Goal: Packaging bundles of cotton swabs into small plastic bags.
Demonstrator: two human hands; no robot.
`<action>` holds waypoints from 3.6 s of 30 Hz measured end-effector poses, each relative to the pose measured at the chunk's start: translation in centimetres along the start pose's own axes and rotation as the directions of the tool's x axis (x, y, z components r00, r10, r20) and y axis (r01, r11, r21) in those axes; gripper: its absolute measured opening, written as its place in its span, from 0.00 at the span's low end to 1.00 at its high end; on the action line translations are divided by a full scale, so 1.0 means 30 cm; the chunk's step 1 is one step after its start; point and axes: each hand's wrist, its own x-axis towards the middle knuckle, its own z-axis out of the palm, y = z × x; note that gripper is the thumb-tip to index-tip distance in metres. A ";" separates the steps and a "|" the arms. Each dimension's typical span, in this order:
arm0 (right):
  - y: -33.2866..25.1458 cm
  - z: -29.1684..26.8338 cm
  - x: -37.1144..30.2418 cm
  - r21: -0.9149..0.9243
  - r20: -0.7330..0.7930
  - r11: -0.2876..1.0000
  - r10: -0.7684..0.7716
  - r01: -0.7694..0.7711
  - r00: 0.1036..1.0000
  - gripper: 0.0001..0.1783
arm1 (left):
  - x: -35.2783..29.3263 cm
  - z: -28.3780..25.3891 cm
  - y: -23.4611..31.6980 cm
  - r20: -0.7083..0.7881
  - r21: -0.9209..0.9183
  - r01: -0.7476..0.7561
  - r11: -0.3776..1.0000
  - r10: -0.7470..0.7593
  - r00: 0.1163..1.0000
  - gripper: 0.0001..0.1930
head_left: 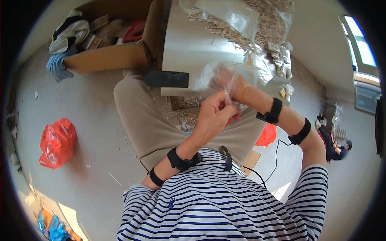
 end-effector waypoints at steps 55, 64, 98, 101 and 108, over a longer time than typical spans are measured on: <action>0.232 0.014 -0.500 0.343 -0.407 -0.870 0.202 0.354 0.891 0.39 | -0.040 0.086 0.067 -0.176 0.437 0.069 0.897 0.010 0.984 0.07; 0.043 -0.101 -0.523 0.553 -0.140 -0.830 -0.004 0.074 0.990 0.32 | -0.126 0.107 0.195 0.076 0.868 -0.306 0.391 0.505 0.860 0.09; -0.185 -0.147 -0.504 0.821 -0.110 -0.535 0.197 0.201 0.974 0.19 | -0.087 0.225 0.206 0.503 0.825 -0.564 -0.039 0.506 0.701 0.10; -0.182 -0.144 -0.501 0.838 -0.106 -0.512 0.187 0.189 0.977 0.19 | -0.080 0.218 0.197 0.514 0.820 -0.571 -0.050 0.503 0.695 0.11; -0.183 -0.151 -0.500 0.877 -0.061 -0.458 0.203 0.150 0.977 0.17 | -0.078 0.220 0.207 0.507 0.829 -0.558 -0.027 0.458 0.730 0.10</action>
